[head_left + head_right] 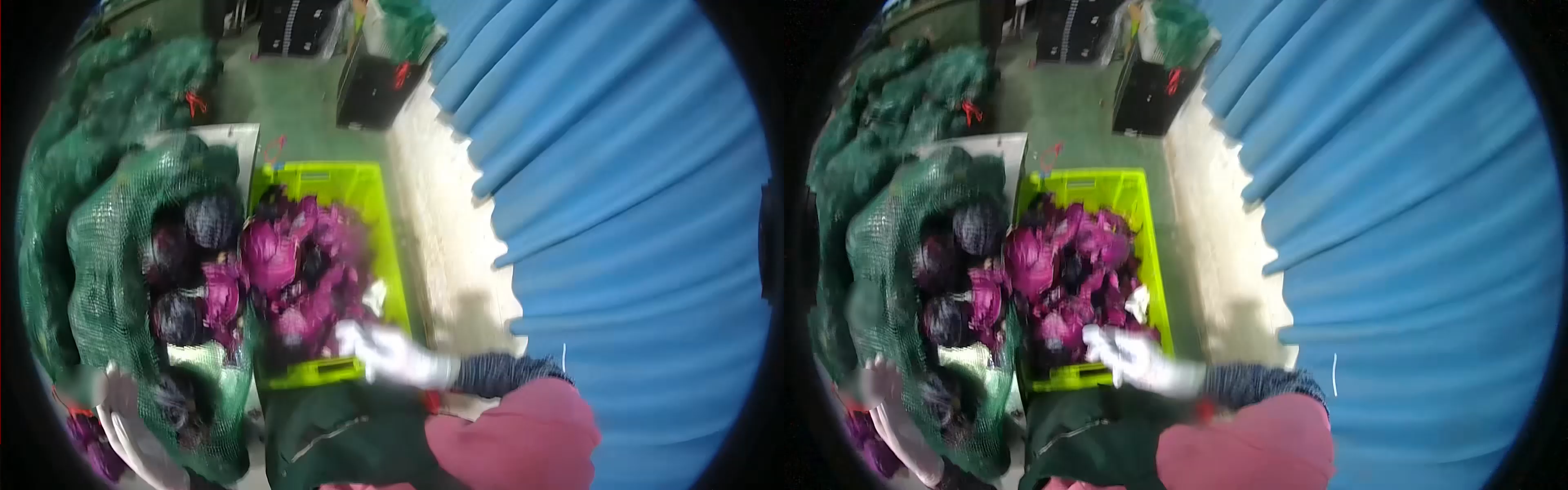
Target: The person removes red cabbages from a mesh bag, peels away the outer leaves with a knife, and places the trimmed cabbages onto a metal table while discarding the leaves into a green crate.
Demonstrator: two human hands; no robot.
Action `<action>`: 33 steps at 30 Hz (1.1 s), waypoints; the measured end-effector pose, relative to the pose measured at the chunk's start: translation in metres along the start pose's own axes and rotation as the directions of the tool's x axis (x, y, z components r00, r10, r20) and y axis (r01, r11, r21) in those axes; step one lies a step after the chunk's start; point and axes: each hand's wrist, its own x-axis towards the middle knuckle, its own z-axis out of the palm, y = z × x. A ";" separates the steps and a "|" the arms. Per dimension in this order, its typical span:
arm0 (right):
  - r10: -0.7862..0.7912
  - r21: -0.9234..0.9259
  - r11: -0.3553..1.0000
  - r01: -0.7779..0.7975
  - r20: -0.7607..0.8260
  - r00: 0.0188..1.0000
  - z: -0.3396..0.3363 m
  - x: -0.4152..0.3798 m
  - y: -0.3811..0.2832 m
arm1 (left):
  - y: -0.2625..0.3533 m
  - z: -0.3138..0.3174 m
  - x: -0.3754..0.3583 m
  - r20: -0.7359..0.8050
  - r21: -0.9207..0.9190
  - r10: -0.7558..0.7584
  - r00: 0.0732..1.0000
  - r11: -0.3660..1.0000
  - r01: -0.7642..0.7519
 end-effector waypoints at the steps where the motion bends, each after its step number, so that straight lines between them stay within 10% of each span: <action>1: 0.170 0.055 0.984 -0.172 0.032 0.985 0.021 -0.008 -0.018 | 0.002 -0.008 0.000 0.013 -0.071 0.032 0.999 0.997 -0.031; 2: 0.105 0.042 0.993 -0.107 0.051 0.993 0.031 -0.015 -0.010 | 0.016 0.004 -0.004 0.007 0.147 0.005 1.000 0.989 -0.006; 5: 0.140 0.181 0.972 -0.147 0.052 0.989 0.023 -0.015 0.013 | 0.007 0.030 -0.011 0.095 0.114 -0.079 0.992 0.991 0.068; 9: 0.005 -0.074 0.997 -0.017 -0.157 0.988 -0.005 -0.015 0.008 | -0.021 0.037 -0.032 0.145 0.115 -0.224 0.964 0.971 0.209; 13: 0.511 -0.077 0.807 -0.585 -0.405 0.758 -0.030 -0.085 0.046 | -0.030 0.029 -0.045 0.128 0.030 -0.283 0.951 0.959 0.281; 16: 0.485 -0.114 0.731 -0.673 -0.606 0.630 -0.026 -0.100 0.018 | -0.013 0.016 -0.041 -0.025 0.181 -0.072 0.997 0.981 0.075; 18: 0.219 -0.139 0.881 -0.452 -0.728 0.650 -0.044 -0.102 -0.006 | 0.018 0.007 -0.025 -0.155 0.443 0.247 0.957 0.883 -0.156; 22: -0.439 -0.336 0.898 0.283 -0.704 0.558 -0.095 -0.078 -0.069 | 0.068 -0.033 0.023 0.005 0.155 0.473 0.881 0.870 -0.468; 29: -0.613 -0.259 0.782 0.567 -0.482 0.626 -0.073 -0.018 -0.111 | 0.080 -0.018 0.025 0.151 0.182 0.590 0.793 0.772 -0.609; 33: -0.616 -0.233 0.783 0.577 -0.424 0.664 -0.062 -0.008 -0.116 | 0.072 -0.038 0.015 -0.012 0.245 0.565 0.825 0.802 -0.545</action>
